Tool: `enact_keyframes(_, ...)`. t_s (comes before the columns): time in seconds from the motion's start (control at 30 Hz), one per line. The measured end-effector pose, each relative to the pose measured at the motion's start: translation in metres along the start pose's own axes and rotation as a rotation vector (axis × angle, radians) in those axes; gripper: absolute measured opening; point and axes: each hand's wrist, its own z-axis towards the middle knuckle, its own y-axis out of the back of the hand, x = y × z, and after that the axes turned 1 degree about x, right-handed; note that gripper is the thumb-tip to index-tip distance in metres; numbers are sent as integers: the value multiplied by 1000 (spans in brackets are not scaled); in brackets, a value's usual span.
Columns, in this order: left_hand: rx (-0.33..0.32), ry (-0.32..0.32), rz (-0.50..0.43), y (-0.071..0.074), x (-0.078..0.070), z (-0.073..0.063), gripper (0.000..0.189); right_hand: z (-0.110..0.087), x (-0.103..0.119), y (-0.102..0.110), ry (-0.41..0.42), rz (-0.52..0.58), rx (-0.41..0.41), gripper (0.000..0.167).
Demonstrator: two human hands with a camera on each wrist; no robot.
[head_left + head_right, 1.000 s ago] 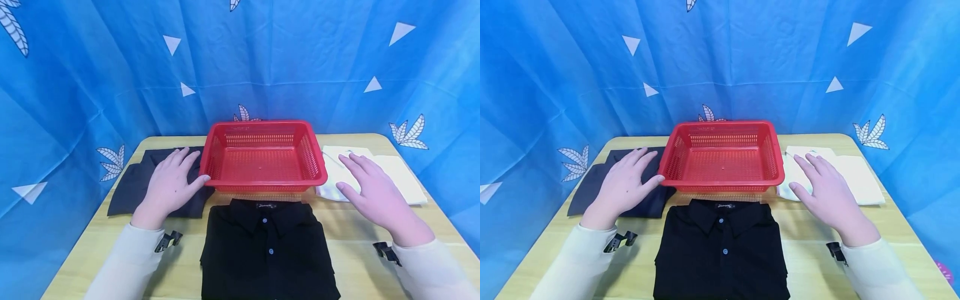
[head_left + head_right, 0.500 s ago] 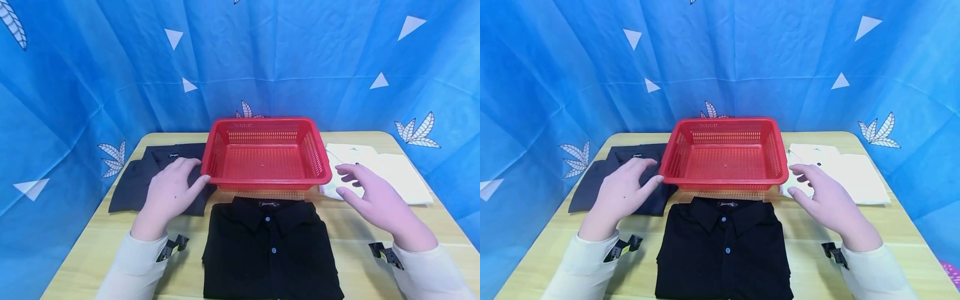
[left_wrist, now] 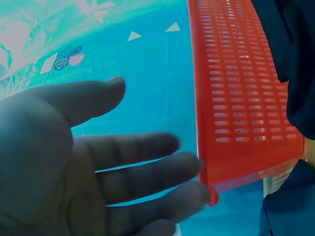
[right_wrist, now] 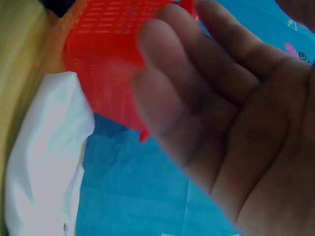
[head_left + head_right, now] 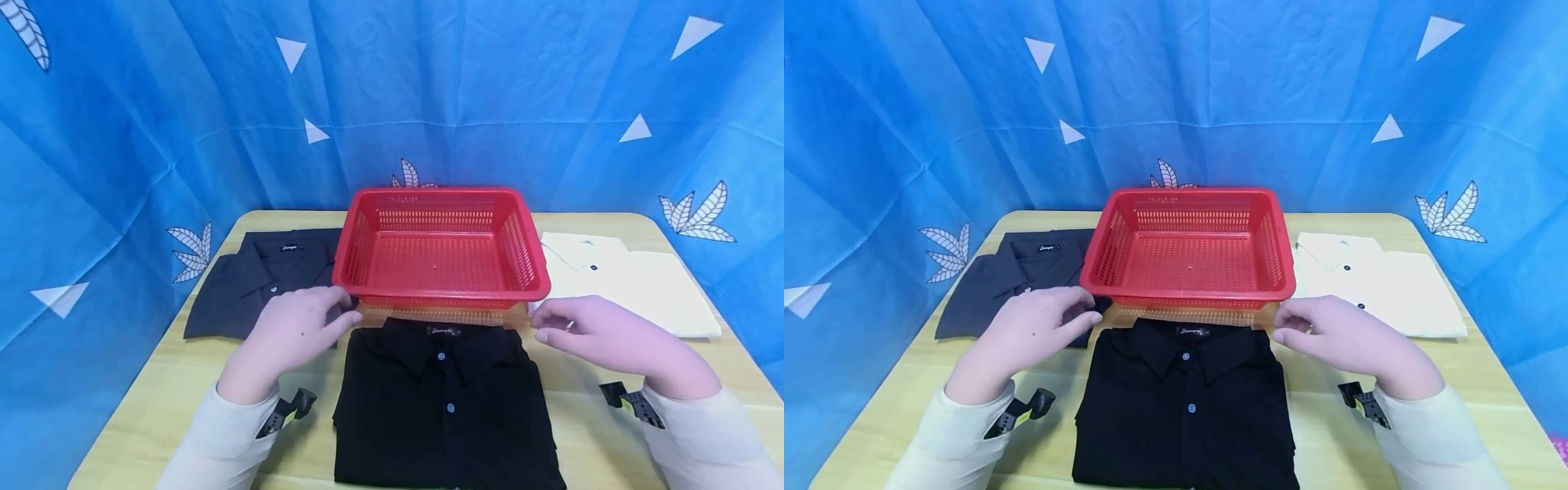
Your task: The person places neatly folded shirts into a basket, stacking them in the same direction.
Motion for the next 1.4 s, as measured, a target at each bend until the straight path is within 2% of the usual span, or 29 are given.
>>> enact_keyframes(0.13, 152, 29, -58, -7, 1, 1, 27, 2, 0, 1, -31, 44, 106, 19)
enact_keyframes(0.23, 225, 57, -80, -12, 4, 3, 29, 3, -1, 1, -57, 44, 142, 20)
enact_keyframes(0.43, 333, 105, -121, -21, 9, 9, 36, 5, -4, -1, -90, 22, 177, 16)
enact_keyframes(0.73, 452, 165, -158, -34, 13, 15, 38, 9, -9, -8, -74, 31, 240, 15)
enact_keyframes(0.9, 524, 210, -161, -39, 19, 16, 46, 12, -17, -15, -173, 91, 289, 19)
enact_keyframes(1.1, 589, 204, -176, -49, 28, 17, 51, 15, -27, -27, -319, 184, 352, 26)
enact_keyframes(1.27, 633, 154, -232, -55, 31, 17, 53, 20, -27, -36, -354, 199, 388, 33)
enact_keyframes(1.4, 656, 99, -260, -58, 30, 17, 52, 22, -24, -40, -337, 200, 409, 39)
